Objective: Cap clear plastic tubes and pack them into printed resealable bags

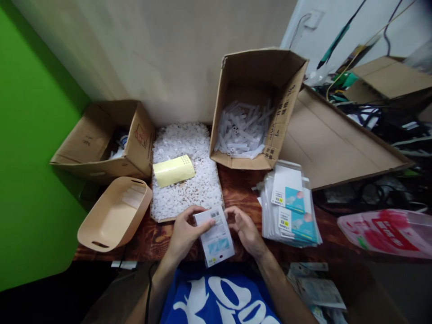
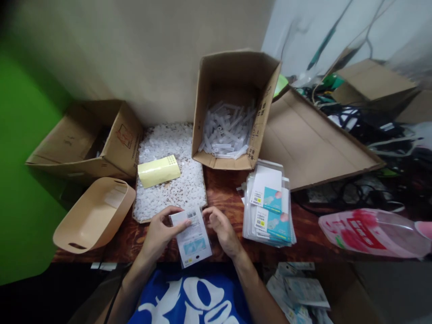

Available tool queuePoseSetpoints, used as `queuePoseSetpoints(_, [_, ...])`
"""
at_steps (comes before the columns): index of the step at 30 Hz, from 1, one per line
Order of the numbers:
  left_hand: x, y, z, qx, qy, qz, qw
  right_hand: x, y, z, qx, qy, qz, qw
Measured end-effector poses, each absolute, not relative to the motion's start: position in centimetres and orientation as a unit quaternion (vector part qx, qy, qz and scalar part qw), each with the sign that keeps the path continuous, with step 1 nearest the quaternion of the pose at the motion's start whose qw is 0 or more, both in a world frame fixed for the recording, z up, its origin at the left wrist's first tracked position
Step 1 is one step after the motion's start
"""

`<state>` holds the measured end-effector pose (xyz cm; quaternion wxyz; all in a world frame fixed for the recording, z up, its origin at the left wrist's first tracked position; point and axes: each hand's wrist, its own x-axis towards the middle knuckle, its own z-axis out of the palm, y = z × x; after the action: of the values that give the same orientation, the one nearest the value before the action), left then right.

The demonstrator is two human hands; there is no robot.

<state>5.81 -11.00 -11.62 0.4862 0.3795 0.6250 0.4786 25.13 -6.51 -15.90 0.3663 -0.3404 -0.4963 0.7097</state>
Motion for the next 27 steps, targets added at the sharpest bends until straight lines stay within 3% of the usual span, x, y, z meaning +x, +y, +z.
queuePoseSetpoints(6, [5.5,-11.2,-11.6,0.431,0.625,0.462,0.459,23.0,-6.0,-13.5,-0.400,-0.497,0.704,0.313])
queuePoseSetpoints(15, [5.7,-11.6,-11.3,0.398,0.633,0.474,0.464,22.5,-6.4,-13.8,-0.372,-0.369,0.770,0.364])
queuePoseSetpoints(23, [5.3,-11.7,-11.5,0.313,0.597,0.485,0.557,23.1,-6.1,-14.0,-0.326,-0.269,0.835,0.352])
queuePoseSetpoints(27, [4.6,-11.6,-11.4,0.278,0.567,0.497,0.595,24.2,-5.3,-13.7,-0.311,-0.303,0.814,0.386])
